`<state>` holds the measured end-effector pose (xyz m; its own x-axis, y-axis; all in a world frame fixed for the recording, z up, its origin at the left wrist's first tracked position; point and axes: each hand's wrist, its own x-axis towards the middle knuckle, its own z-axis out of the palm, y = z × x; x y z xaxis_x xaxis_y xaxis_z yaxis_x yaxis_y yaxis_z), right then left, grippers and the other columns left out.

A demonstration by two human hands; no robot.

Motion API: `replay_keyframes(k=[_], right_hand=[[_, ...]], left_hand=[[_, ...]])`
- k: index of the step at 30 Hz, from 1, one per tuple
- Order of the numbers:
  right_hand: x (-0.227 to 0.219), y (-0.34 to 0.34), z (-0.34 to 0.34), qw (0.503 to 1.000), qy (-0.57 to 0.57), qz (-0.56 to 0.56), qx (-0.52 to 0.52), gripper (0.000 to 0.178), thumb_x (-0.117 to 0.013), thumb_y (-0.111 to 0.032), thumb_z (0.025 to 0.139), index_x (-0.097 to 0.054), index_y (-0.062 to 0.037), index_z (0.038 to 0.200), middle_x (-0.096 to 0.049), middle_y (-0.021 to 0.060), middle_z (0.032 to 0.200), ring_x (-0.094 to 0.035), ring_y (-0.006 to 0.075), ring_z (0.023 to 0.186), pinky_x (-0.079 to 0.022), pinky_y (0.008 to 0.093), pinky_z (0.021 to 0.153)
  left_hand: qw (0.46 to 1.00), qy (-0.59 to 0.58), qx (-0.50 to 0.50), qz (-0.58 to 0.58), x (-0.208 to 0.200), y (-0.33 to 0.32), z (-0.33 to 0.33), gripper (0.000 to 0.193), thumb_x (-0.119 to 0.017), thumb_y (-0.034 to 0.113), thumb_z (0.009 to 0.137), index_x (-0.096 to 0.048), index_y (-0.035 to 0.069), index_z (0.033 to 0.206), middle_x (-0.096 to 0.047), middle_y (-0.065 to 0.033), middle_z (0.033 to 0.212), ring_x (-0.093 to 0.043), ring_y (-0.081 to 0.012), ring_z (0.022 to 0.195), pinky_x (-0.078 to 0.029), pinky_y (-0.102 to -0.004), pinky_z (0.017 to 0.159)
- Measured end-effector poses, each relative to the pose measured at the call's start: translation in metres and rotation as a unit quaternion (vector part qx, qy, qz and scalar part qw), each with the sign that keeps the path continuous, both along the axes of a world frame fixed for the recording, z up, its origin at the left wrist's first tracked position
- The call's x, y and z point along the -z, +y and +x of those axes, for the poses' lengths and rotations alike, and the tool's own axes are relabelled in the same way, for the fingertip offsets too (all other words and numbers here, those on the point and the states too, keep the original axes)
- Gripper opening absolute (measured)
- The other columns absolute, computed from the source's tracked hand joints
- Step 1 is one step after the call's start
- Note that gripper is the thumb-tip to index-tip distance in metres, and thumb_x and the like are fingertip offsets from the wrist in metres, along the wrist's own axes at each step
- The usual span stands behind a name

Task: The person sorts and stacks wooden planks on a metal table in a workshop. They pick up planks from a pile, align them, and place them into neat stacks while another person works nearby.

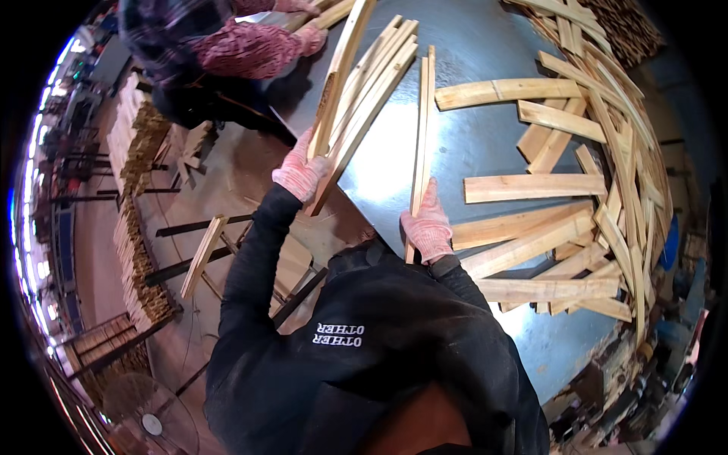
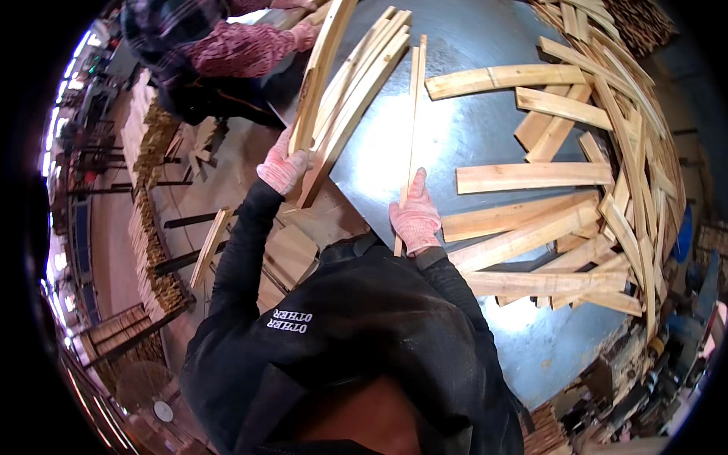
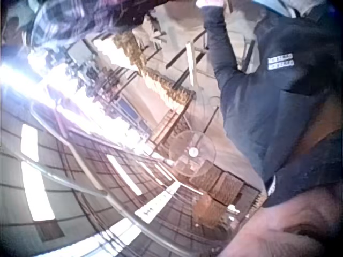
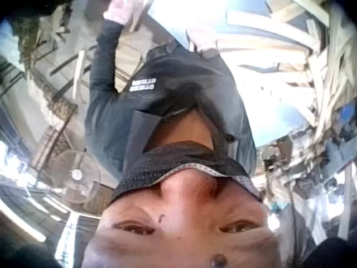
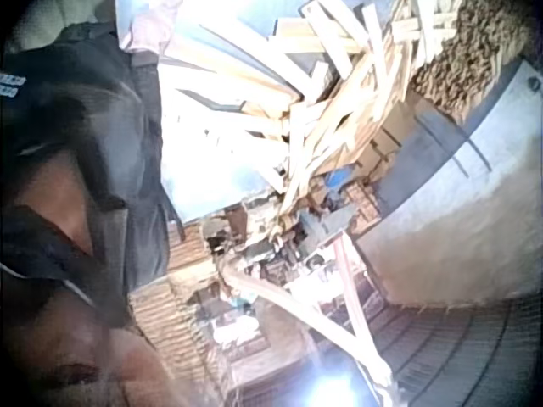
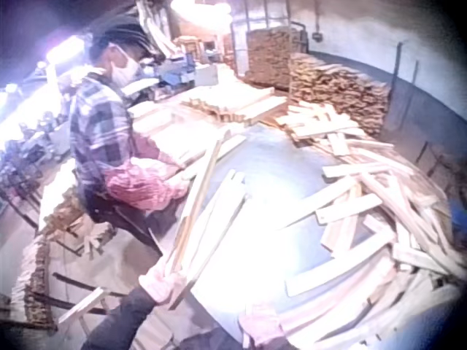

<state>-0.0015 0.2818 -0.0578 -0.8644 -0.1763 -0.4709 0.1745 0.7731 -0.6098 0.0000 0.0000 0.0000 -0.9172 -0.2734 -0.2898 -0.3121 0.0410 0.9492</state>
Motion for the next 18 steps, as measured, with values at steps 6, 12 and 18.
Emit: replay_keyframes(k=[6, 12, 18], right_hand=[[0.043, 0.028, -0.034, 0.881, -0.095, -0.414, 0.208, 0.053, -0.065, -0.002, 0.084, -0.05, 0.004, 0.134, -0.066, 0.0123, 0.115, -0.062, 0.0182, 0.098, -0.05, 0.0298, 0.088], [0.011, -0.006, -0.029, 0.947, -0.066, -0.252, 0.185, 0.067, -0.074, -0.017, 0.084, -0.043, 0.0018, 0.14, -0.063, 0.016, 0.121, -0.06, 0.0242, 0.108, -0.048, 0.0342, 0.094], [0.022, -0.026, -0.022, 0.996, -0.024, 0.039, 0.072, 0.084, -0.073, -0.043, 0.08, -0.039, -0.0011, 0.144, -0.059, 0.0245, 0.128, -0.059, 0.0391, 0.115, -0.047, 0.0427, 0.098]], left_hand=[[0.947, 0.073, 0.047, -0.309, 0.031, -0.061, -0.054, 0.066, -0.056, 0.006, 0.086, -0.037, 0.009, 0.149, -0.063, -0.0115, 0.11, -0.06, -0.0169, 0.086, -0.05, -0.0285, 0.08], [0.91, -0.029, 0.073, -0.406, 0.087, -0.155, -0.074, 0.059, -0.055, 0.022, 0.091, -0.04, 0.013, 0.147, -0.06, -0.017, 0.132, -0.059, -0.0325, 0.118, -0.046, -0.0365, 0.098], [0.805, -0.269, 0.158, -0.504, 0.084, -0.146, -0.101, 0.054, -0.06, 0.046, 0.087, -0.053, 0.021, 0.134, -0.066, -0.0173, 0.118, -0.062, -0.0368, 0.109, -0.049, -0.0447, 0.094]])
